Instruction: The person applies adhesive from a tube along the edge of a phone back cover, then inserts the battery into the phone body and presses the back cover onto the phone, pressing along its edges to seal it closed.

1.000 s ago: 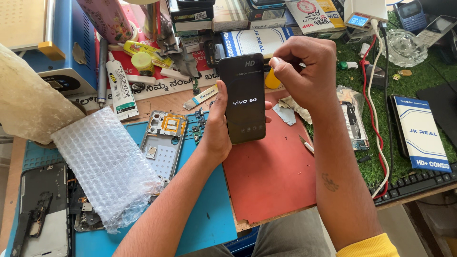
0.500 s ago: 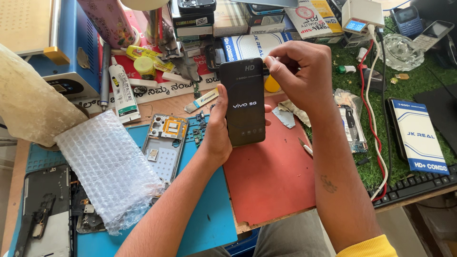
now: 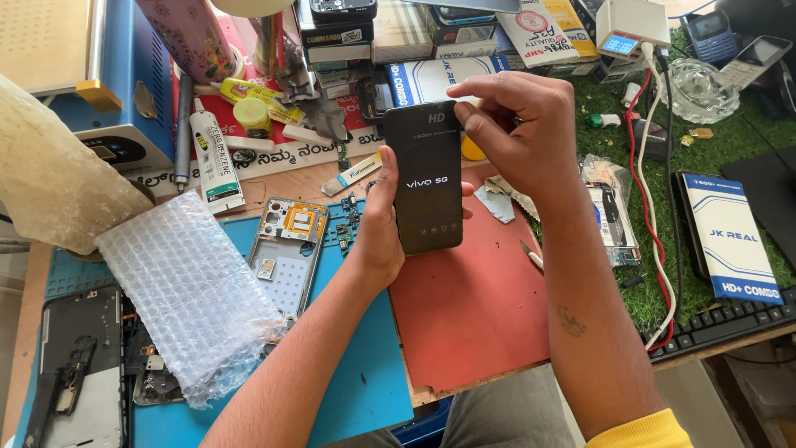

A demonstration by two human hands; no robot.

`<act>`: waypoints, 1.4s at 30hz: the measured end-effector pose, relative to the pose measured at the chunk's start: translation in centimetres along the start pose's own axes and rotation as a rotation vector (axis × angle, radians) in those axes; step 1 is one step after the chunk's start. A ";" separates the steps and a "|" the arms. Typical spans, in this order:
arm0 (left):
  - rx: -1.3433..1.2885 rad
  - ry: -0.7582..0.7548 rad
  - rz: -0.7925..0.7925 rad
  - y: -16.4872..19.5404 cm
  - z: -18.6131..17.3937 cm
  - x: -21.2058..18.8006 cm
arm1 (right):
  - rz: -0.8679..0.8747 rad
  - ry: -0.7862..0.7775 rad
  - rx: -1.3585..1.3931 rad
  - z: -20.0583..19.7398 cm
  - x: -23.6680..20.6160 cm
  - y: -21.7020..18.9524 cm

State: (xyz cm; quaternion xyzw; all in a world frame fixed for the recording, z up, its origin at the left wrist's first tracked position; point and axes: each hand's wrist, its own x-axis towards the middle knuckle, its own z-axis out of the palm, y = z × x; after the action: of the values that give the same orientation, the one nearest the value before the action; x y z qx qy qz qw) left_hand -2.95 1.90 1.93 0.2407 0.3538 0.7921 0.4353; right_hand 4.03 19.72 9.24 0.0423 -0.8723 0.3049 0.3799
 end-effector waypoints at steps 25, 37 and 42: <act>0.032 0.000 0.007 0.1 0.0 0.0 | -0.062 0.009 -0.064 0.9 0.1 -0.2; 0.022 0.020 -0.010 0.2 0.1 -0.1 | 0.018 -0.005 0.004 0.1 -0.1 0.3; 0.035 0.004 0.004 0.1 0.0 -0.1 | 0.058 -0.001 0.002 0.1 -0.1 0.6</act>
State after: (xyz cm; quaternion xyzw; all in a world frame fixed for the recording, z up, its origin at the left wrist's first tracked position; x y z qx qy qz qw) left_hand -2.93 1.74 2.04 0.2473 0.3679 0.7872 0.4288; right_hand 3.82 20.16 8.78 0.0177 -0.8731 0.3167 0.3704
